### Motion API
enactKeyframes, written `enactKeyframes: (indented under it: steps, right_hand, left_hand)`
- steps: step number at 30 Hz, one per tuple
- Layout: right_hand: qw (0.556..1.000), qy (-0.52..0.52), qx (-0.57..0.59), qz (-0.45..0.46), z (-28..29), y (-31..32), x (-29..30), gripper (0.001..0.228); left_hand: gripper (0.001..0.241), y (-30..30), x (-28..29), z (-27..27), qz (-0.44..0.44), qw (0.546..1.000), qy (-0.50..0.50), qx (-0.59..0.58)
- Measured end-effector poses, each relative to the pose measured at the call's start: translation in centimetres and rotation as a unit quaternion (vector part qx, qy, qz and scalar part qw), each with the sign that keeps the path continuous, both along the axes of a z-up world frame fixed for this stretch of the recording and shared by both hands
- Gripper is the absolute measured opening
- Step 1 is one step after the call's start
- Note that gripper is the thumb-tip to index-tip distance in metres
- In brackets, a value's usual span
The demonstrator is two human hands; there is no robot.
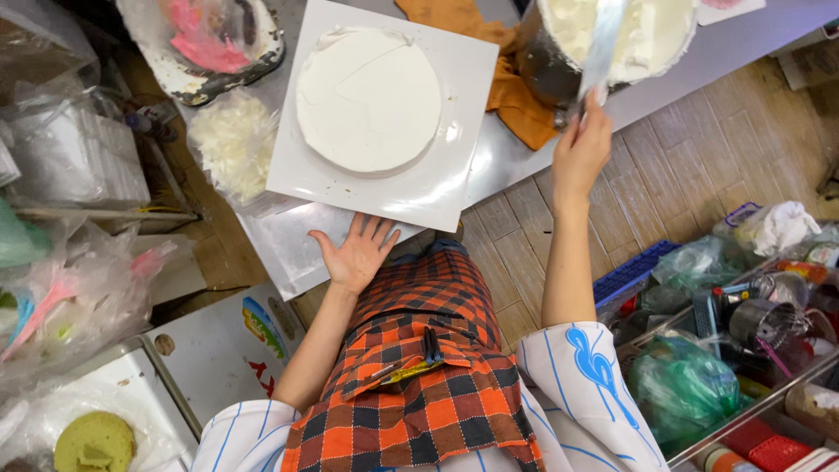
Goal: The person smooths the white frosting on a round cake using a metal spatula. They then wipe the spatula and their hands with an orange cloth and continue to smooth the cake surface. The person also wipes the metal countertop with the cloth.
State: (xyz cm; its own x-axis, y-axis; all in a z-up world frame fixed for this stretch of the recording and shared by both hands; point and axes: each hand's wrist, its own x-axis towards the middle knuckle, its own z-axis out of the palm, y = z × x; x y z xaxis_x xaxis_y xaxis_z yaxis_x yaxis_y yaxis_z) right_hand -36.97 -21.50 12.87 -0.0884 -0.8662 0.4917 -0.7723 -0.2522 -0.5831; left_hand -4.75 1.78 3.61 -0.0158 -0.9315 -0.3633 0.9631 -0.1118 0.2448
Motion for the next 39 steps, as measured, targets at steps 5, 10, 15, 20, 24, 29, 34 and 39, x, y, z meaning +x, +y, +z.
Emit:
enactKeyframes:
  steps: [5,10,15,20,24,29,34,39]
  right_hand:
    - [0.998,0.013,0.061,-0.017,-2.8,9.1,-0.8,0.046]
    - [0.981,-0.06,0.182,-0.04,-1.0,15.8,0.6,0.043]
    - [0.968,-0.096,0.218,0.083,1.1,13.2,2.8,0.039]
    - [0.963,-0.07,0.176,0.193,1.7,7.8,6.5,0.037]
    - [0.964,-0.031,0.153,0.215,2.0,5.4,8.0,0.035]
    - [0.939,-0.037,0.214,0.266,3.2,6.8,10.2,0.034]
    - [0.756,-0.278,0.495,0.325,5.0,7.8,9.9,0.036]
    - [0.912,-0.288,0.204,0.208,4.2,3.9,5.4,0.04]
  left_hand:
    - [0.136,-0.3,1.4,-0.4,0.034,0.999,0.022,0.01]
    - [0.133,-0.5,2.8,-0.7,0.057,0.998,-0.015,0.022]
    - [0.13,-1.2,3.8,-0.3,0.016,0.998,-0.05,0.021]
    - [0.133,-0.7,3.7,0.4,0.01,0.998,-0.063,-0.009]
    - [0.133,0.5,3.2,0.6,0.038,0.997,-0.065,-0.036]
    - [0.131,1.7,2.6,0.6,0.056,0.998,-0.043,-0.002]
    - [0.131,2.0,2.0,0.5,0.05,0.998,-0.026,0.005]
    - [0.135,1.4,0.8,-0.2,0.029,0.999,-0.002,0.015]
